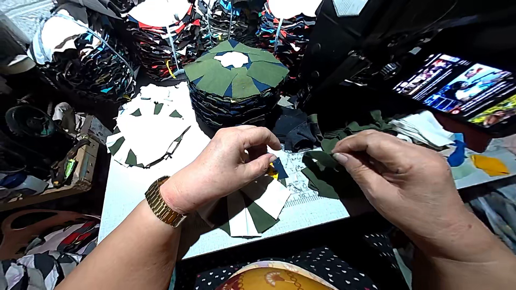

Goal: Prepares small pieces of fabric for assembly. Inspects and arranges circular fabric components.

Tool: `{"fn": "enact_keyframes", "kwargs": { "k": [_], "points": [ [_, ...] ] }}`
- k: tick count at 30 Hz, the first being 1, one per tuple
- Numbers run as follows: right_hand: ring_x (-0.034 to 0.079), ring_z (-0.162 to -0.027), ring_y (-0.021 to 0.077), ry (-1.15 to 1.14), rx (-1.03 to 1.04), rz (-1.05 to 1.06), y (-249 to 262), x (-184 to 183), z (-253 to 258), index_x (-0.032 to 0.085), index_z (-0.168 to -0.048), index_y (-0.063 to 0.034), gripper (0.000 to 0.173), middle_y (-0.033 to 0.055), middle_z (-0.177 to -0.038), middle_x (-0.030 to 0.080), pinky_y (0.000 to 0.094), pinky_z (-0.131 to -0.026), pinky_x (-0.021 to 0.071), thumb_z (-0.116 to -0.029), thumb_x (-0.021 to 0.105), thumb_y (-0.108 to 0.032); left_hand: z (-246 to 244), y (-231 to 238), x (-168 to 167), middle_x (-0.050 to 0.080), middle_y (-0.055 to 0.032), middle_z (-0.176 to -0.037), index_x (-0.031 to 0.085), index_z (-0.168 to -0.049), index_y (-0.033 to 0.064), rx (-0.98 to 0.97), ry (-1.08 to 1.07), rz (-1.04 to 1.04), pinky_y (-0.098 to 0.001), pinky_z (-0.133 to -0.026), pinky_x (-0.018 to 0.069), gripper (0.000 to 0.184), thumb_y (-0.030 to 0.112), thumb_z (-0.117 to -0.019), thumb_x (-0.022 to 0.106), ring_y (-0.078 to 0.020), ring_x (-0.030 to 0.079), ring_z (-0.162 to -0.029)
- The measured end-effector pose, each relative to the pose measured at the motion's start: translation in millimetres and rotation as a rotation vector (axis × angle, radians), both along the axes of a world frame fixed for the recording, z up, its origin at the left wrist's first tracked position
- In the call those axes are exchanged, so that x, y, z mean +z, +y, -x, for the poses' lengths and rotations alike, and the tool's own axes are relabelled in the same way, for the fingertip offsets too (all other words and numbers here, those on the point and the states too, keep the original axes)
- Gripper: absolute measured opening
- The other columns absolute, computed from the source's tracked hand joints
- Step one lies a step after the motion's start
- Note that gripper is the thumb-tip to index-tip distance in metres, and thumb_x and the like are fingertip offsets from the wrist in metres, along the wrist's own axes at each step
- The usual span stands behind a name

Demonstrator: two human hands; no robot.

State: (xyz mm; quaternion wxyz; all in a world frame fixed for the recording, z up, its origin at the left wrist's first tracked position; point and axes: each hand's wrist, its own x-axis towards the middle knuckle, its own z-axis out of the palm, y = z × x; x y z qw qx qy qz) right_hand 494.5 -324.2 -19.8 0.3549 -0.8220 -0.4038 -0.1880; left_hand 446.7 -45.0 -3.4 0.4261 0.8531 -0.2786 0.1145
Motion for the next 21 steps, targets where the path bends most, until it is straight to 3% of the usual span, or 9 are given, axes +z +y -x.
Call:
{"fn": "enact_keyframes", "kwargs": {
  "k": [4, 7, 11, 17, 21],
  "points": [
    [0.065, -0.085, 0.0013, 0.048, 0.067, 0.080, 3, -4, 7, 0.071, -0.104, -0.0091, 0.016, -0.0023, -0.094, 0.068, 0.0169, -0.076, 0.0559, -0.0936, 0.059, -0.011, -1, 0, -1, 0.070, -0.0048, -0.096, 0.072, -0.110, 0.0005, 0.007, 0.011, -0.001, -0.0205, -0.076, 0.0585, 0.017, 0.009, -0.0967, 0.066, -0.0063, 0.068, -0.086],
    [0.062, -0.079, -0.0020, 0.112, 0.086, 0.106, -2, -9, 9, 0.068, -0.099, -0.0139, 0.014, -0.0073, -0.089, 0.066, 0.0136, -0.068, 0.0540, -0.0894, 0.058, -0.011, -1, 1, -1, 0.071, -0.0052, -0.095, 0.071, -0.111, -0.0002, -0.006, 0.012, 0.008, -0.0207, -0.076, 0.0591, 0.017, 0.007, -0.0967, 0.066, -0.0064, 0.068, -0.085],
    [0.062, -0.082, 0.0001, 0.107, 0.099, 0.105, -7, -13, 5, 0.069, -0.087, -0.0134, 0.015, -0.0046, -0.091, 0.065, 0.0143, -0.069, 0.0525, -0.0853, 0.055, -0.007, 1, -2, 1, 0.070, -0.0048, -0.095, 0.071, -0.112, 0.0004, -0.012, 0.013, 0.002, -0.0203, -0.075, 0.0584, 0.018, 0.008, -0.0969, 0.066, -0.0063, 0.068, -0.085],
    [0.061, -0.082, -0.0009, 0.104, 0.099, 0.141, -4, -14, 9, 0.076, -0.090, -0.0136, 0.020, -0.0052, -0.093, 0.065, 0.0131, -0.065, 0.0519, -0.0851, 0.057, -0.011, 0, -2, 0, 0.070, -0.0046, -0.095, 0.071, -0.113, 0.0003, -0.016, 0.016, -0.012, -0.0193, -0.075, 0.0569, 0.018, 0.009, -0.0975, 0.065, -0.0057, 0.066, -0.084],
    [0.064, -0.088, 0.0053, 0.013, 0.047, 0.154, -5, -7, 9, 0.077, -0.094, -0.0114, 0.017, -0.0009, -0.097, 0.067, 0.0189, -0.074, 0.0545, -0.0882, 0.066, -0.022, 3, -3, 2, 0.070, -0.0049, -0.094, 0.072, -0.111, -0.0002, 0.000, 0.017, -0.007, -0.0191, -0.074, 0.0571, 0.017, 0.007, -0.0964, 0.066, -0.0060, 0.067, -0.084]
  ]
}}
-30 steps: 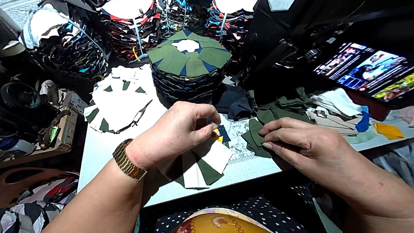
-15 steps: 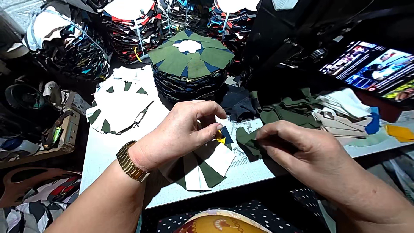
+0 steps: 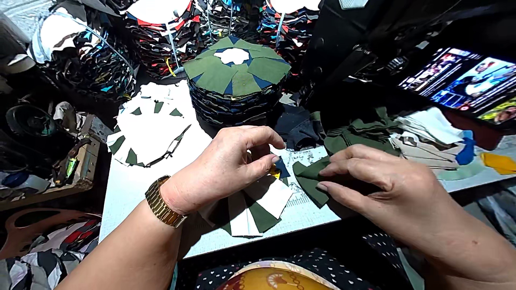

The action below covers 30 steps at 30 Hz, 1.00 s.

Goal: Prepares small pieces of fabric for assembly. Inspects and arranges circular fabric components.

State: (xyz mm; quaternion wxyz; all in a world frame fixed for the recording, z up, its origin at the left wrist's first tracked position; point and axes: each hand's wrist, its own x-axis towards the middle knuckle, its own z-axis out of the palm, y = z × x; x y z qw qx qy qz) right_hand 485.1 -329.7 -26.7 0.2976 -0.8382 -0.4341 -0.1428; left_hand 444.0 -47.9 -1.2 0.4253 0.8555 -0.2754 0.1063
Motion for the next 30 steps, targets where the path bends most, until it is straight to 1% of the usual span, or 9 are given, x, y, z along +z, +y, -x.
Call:
{"fn": "enact_keyframes", "kwargs": {
  "k": [3, 5, 10, 15, 17, 19, 21, 25, 30],
  "points": [
    [0.065, -0.097, 0.0174, -0.089, -0.040, 0.002, -2, 11, -1, 0.076, -0.102, -0.0023, 0.025, 0.0106, -0.106, 0.068, 0.0299, -0.082, 0.0549, -0.0896, 0.069, -0.023, -1, 0, -2, 0.070, -0.0053, -0.096, 0.071, -0.112, 0.0002, -0.006, -0.028, -0.001, -0.0200, -0.075, 0.0577, 0.018, 0.008, -0.0961, 0.067, -0.0066, 0.067, -0.087],
    [0.065, -0.099, 0.0185, -0.108, -0.059, -0.011, -3, 17, -3, 0.075, -0.103, -0.0008, 0.024, 0.0127, -0.107, 0.067, 0.0305, -0.084, 0.0550, -0.0906, 0.068, -0.020, -1, 0, -2, 0.069, -0.0062, -0.100, 0.070, -0.114, 0.0003, 0.001, -0.022, 0.000, -0.0210, -0.077, 0.0589, 0.020, 0.009, -0.0960, 0.068, -0.0077, 0.068, -0.090],
    [0.066, -0.096, 0.0096, 0.070, -0.068, -0.247, -2, 27, -7, 0.075, -0.105, -0.0070, 0.017, 0.0023, -0.108, 0.068, 0.0242, -0.083, 0.0575, -0.0946, 0.065, -0.017, -3, -3, -2, 0.067, -0.0104, -0.118, 0.065, -0.125, -0.0026, -0.007, 0.023, 0.124, -0.0281, -0.090, 0.0605, 0.033, 0.011, -0.0953, 0.070, -0.0132, 0.068, -0.107],
    [0.068, -0.093, 0.0086, 0.176, 0.107, -0.393, 27, 38, 10, 0.075, -0.108, -0.0073, 0.016, -0.0008, -0.106, 0.069, 0.0214, -0.079, 0.0600, -0.0952, 0.066, -0.012, 0, -7, 6, 0.056, -0.0174, -0.143, 0.044, -0.147, -0.0070, -0.131, 0.179, 0.305, -0.0340, -0.104, 0.0544, 0.060, 0.019, -0.0980, 0.066, -0.0207, 0.059, -0.129],
    [0.068, -0.091, 0.0080, 0.207, 0.147, -0.450, 40, 39, 18, 0.075, -0.107, -0.0061, 0.015, -0.0005, -0.105, 0.070, 0.0199, -0.078, 0.0602, -0.0950, 0.067, -0.009, 2, -7, 9, 0.060, -0.0157, -0.136, 0.036, -0.151, -0.0061, -0.205, 0.270, 0.362, -0.0315, -0.099, 0.0570, 0.064, 0.013, -0.0974, 0.066, -0.0186, 0.063, -0.123],
    [0.068, -0.091, 0.0084, 0.229, 0.153, -0.505, 46, 36, 23, 0.076, -0.107, -0.0056, 0.015, -0.0003, -0.104, 0.071, 0.0202, -0.079, 0.0603, -0.0943, 0.068, -0.007, 3, -6, 10, 0.068, -0.0113, -0.111, 0.033, -0.153, -0.0045, -0.262, 0.345, 0.416, -0.0266, -0.083, 0.0597, 0.066, 0.002, -0.0954, 0.065, -0.0142, 0.068, -0.097],
    [0.069, -0.092, 0.0084, 0.231, 0.119, -0.522, 47, 32, 23, 0.076, -0.106, -0.0061, 0.015, -0.0008, -0.104, 0.072, 0.0204, -0.080, 0.0604, -0.0935, 0.067, -0.006, 1, -3, 10, 0.066, -0.0073, -0.090, 0.035, -0.152, -0.0040, -0.279, 0.362, 0.423, -0.0220, -0.070, 0.0579, 0.066, -0.005, -0.0940, 0.065, -0.0106, 0.065, -0.077],
    [0.069, -0.089, 0.0085, 0.261, 0.079, -0.543, 44, 27, 23, 0.075, -0.106, -0.0055, 0.016, -0.0004, -0.104, 0.072, 0.0204, -0.078, 0.0608, -0.0924, 0.068, -0.005, 2, -3, 11, 0.065, -0.0063, -0.093, 0.044, -0.147, -0.0041, -0.243, 0.337, 0.414, -0.0193, -0.067, 0.0545, 0.053, -0.004, -0.0970, 0.061, -0.0081, 0.062, -0.078],
    [0.069, -0.084, 0.0058, 0.307, 0.029, -0.582, 45, 21, 23, 0.075, -0.105, -0.0067, 0.017, -0.0025, -0.101, 0.072, 0.0186, -0.074, 0.0601, -0.0896, 0.070, -0.004, 2, -3, 9, 0.064, -0.0060, -0.089, 0.051, -0.141, -0.0059, -0.222, 0.302, 0.364, -0.0195, -0.066, 0.0570, 0.044, -0.004, -0.0975, 0.061, -0.0082, 0.064, -0.075]
  ]
}}
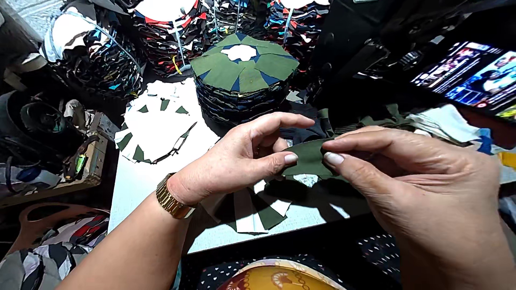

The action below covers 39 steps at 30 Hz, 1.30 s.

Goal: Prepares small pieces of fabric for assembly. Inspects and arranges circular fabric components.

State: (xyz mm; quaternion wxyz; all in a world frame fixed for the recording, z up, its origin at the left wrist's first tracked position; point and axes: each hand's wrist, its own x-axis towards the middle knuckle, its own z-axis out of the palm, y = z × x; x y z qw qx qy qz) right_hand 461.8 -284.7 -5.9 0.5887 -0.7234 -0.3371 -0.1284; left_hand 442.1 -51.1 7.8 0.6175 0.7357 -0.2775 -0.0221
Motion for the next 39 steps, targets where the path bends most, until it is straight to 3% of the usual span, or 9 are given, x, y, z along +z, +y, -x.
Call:
{"fn": "enact_keyframes", "kwargs": {
  "k": [4, 8, 18, 23, 26, 29, 33, 36, 39],
  "points": [
    [0.068, -0.076, 0.0053, 0.135, 0.021, 0.113, 1, -16, 1, 0.069, -0.111, -0.0106, 0.021, -0.0040, -0.096, 0.070, 0.0197, -0.067, 0.0603, -0.0906, 0.069, -0.008, -3, 7, -2, 0.066, -0.0058, -0.090, 0.057, -0.136, -0.0048, 0.048, -0.073, -0.114, -0.0187, -0.067, 0.0541, 0.036, -0.001, -0.1000, 0.057, -0.0064, 0.061, -0.075],
    [0.059, -0.070, 0.0004, 0.117, 0.061, 0.339, -2, -32, 2, 0.063, -0.118, -0.0216, 0.032, -0.0118, -0.100, 0.066, 0.0162, -0.057, 0.0501, -0.0878, 0.071, -0.025, -5, 8, -4, 0.066, -0.0050, -0.091, 0.061, -0.130, -0.0038, 0.122, -0.130, -0.159, -0.0198, -0.069, 0.0546, 0.031, 0.000, -0.0993, 0.057, -0.0065, 0.062, -0.078],
    [0.061, -0.075, -0.0011, 0.043, 0.067, 0.322, 0, -35, -3, 0.072, -0.110, -0.0153, 0.019, -0.0083, -0.095, 0.066, 0.0129, -0.063, 0.0535, -0.0926, 0.064, -0.016, -4, 9, -1, 0.062, -0.0028, -0.082, 0.061, -0.124, -0.0028, 0.160, -0.047, -0.090, -0.0205, -0.062, 0.0535, 0.031, -0.003, -0.0932, 0.063, -0.0082, 0.061, -0.071],
    [0.066, -0.077, 0.0036, 0.056, -0.041, 0.369, -25, -18, -17, 0.071, -0.109, -0.0142, 0.018, -0.0045, -0.096, 0.069, 0.0204, -0.067, 0.0585, -0.0925, 0.065, -0.019, -4, 8, -1, 0.061, -0.0043, -0.082, 0.060, -0.123, -0.0038, 0.127, -0.016, -0.057, -0.0220, -0.062, 0.0553, 0.033, -0.007, -0.0900, 0.066, -0.0098, 0.062, -0.070],
    [0.062, -0.083, 0.0073, -0.082, -0.172, 0.520, -36, -13, -25, 0.072, -0.111, -0.0108, 0.023, 0.0011, -0.103, 0.065, 0.0249, -0.070, 0.0531, -0.0964, 0.060, -0.024, -1, 6, 2, 0.061, -0.0030, -0.083, 0.059, -0.122, -0.0040, 0.079, -0.011, -0.027, -0.0197, -0.062, 0.0531, 0.035, -0.006, -0.0878, 0.066, -0.0079, 0.060, -0.071],
    [0.067, -0.094, 0.0053, 0.038, -0.034, 0.376, -24, -8, -18, 0.068, -0.125, -0.0107, 0.032, -0.0019, -0.112, 0.068, 0.0223, -0.080, 0.0583, -0.1042, 0.051, -0.027, 1, -1, 1, 0.061, -0.0018, -0.080, 0.057, -0.119, -0.0057, -0.010, -0.040, 0.027, -0.0182, -0.059, 0.0512, 0.037, -0.008, -0.0845, 0.067, -0.0058, 0.059, -0.069],
    [0.067, -0.092, 0.0082, 0.470, 0.370, 0.020, -1, -15, -2, 0.061, -0.140, -0.0155, 0.039, -0.0006, -0.116, 0.069, 0.0220, -0.078, 0.0574, -0.1076, 0.051, -0.034, 2, -5, 0, 0.061, -0.0021, -0.085, 0.057, -0.119, -0.0058, -0.065, -0.043, 0.053, -0.0170, -0.062, 0.0503, 0.038, -0.010, -0.0827, 0.068, -0.0054, 0.058, -0.073],
    [0.068, -0.082, 0.0082, 0.527, 0.288, -0.097, 6, -15, 1, 0.065, -0.132, -0.0111, 0.036, 0.0025, -0.101, 0.071, 0.0202, -0.073, 0.0587, -0.0961, 0.063, -0.011, -1, 0, 0, 0.060, -0.0022, -0.084, 0.055, -0.120, -0.0055, -0.051, -0.035, 0.050, -0.0173, -0.060, 0.0505, 0.038, -0.010, -0.0843, 0.067, -0.0058, 0.058, -0.071],
    [0.066, -0.074, 0.0090, 0.476, 0.170, -0.101, 4, -16, 1, 0.070, -0.123, -0.0090, 0.036, 0.0035, -0.092, 0.068, 0.0203, -0.068, 0.0589, -0.0881, 0.069, -0.003, -2, 6, 1, 0.059, -0.0033, -0.081, 0.055, -0.123, -0.0047, -0.014, 0.029, 0.004, -0.0189, -0.059, 0.0512, 0.038, -0.009, -0.0875, 0.068, -0.0075, 0.058, -0.068]
  ]
}}
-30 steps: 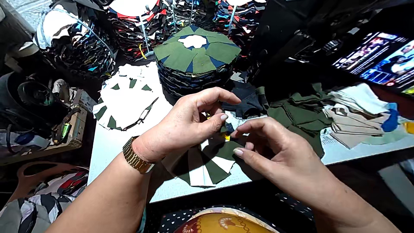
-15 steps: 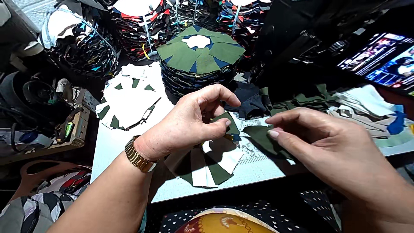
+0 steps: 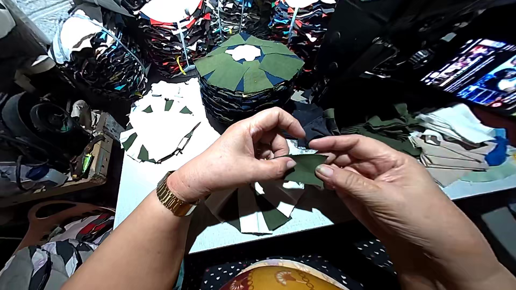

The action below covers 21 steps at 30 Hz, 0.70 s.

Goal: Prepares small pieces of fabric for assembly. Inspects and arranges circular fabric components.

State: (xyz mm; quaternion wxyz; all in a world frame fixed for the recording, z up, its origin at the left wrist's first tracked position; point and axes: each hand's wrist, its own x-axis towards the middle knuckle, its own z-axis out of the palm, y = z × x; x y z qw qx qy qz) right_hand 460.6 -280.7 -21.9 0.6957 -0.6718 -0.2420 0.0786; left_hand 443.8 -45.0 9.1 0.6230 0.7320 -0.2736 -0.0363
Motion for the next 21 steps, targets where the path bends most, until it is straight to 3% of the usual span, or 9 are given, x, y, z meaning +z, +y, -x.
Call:
{"fn": "enact_keyframes", "kwargs": {
  "k": [3, 5, 8, 13, 16, 19, 21],
  "points": [
    [0.068, -0.076, 0.0081, -0.147, -0.108, 0.137, 2, -6, 7, 0.071, -0.119, -0.0115, 0.032, -0.0005, -0.096, 0.071, 0.0191, -0.065, 0.0592, -0.0878, 0.071, -0.006, 0, 4, 0, 0.062, -0.0061, -0.080, 0.053, -0.125, -0.0027, 0.004, 0.109, -0.081, -0.0256, -0.060, 0.0612, 0.038, -0.008, -0.0905, 0.069, -0.0123, 0.066, -0.066],
    [0.068, -0.077, 0.0050, -0.225, -0.179, 0.236, 6, -12, 12, 0.071, -0.117, -0.0109, 0.029, -0.0035, -0.096, 0.072, 0.0174, -0.066, 0.0586, -0.0884, 0.069, -0.008, -1, 5, -3, 0.061, -0.0052, -0.079, 0.055, -0.125, -0.0020, 0.021, 0.081, -0.189, -0.0233, -0.060, 0.0592, 0.036, -0.004, -0.0917, 0.070, -0.0101, 0.064, -0.065],
    [0.065, -0.073, 0.0006, -0.320, -0.252, 0.353, 8, -19, 15, 0.070, -0.115, -0.0116, 0.026, -0.0060, -0.091, 0.069, 0.0147, -0.063, 0.0557, -0.0892, 0.066, -0.013, -1, 2, -6, 0.061, -0.0024, -0.077, 0.059, -0.124, 0.0003, 0.057, -0.011, -0.354, -0.0170, -0.060, 0.0497, 0.033, 0.003, -0.0931, 0.071, -0.0046, 0.058, -0.065],
    [0.059, -0.065, -0.0036, -0.471, -0.271, 0.496, 12, -21, 12, 0.064, -0.110, -0.0105, 0.021, -0.0064, -0.083, 0.064, 0.0128, -0.057, 0.0508, -0.0893, 0.063, -0.014, -2, 3, -11, 0.070, -0.0020, -0.087, 0.062, -0.122, 0.0054, 0.109, -0.117, -0.531, -0.0206, -0.067, 0.0558, 0.030, 0.010, -0.0944, 0.073, -0.0045, 0.065, -0.071],
    [0.057, -0.061, 0.0011, -0.611, -0.276, 0.610, 17, -28, 11, 0.065, -0.107, -0.0082, 0.017, -0.0029, -0.079, 0.062, 0.0177, -0.054, 0.0508, -0.0904, 0.061, -0.013, -2, 2, -9, 0.069, 0.0011, -0.085, 0.062, -0.124, 0.0105, 0.141, -0.105, -0.664, -0.0257, -0.066, 0.0573, 0.035, 0.015, -0.0921, 0.077, -0.0062, 0.065, -0.071],
    [0.061, -0.067, 0.0109, -0.735, -0.277, 0.692, 17, -24, 11, 0.067, -0.106, -0.0066, 0.018, 0.0026, -0.084, 0.063, 0.0274, -0.058, 0.0529, -0.0908, 0.060, -0.013, 0, 2, -4, 0.066, 0.0038, -0.081, 0.062, -0.124, 0.0152, 0.197, -0.131, -0.816, -0.0334, -0.066, 0.0554, 0.040, 0.024, -0.0896, 0.080, -0.0095, 0.063, -0.071],
    [0.059, -0.072, 0.0110, -0.775, -0.261, 0.647, 14, -16, 8, 0.068, -0.104, -0.0046, 0.015, 0.0043, -0.090, 0.060, 0.0249, -0.060, 0.0512, -0.0915, 0.062, -0.012, 0, 3, -3, 0.065, 0.0036, -0.081, 0.062, -0.123, 0.0149, 0.240, -0.183, -0.803, -0.0332, -0.064, 0.0548, 0.039, 0.026, -0.0895, 0.080, -0.0098, 0.062, -0.069]
  ]
}}
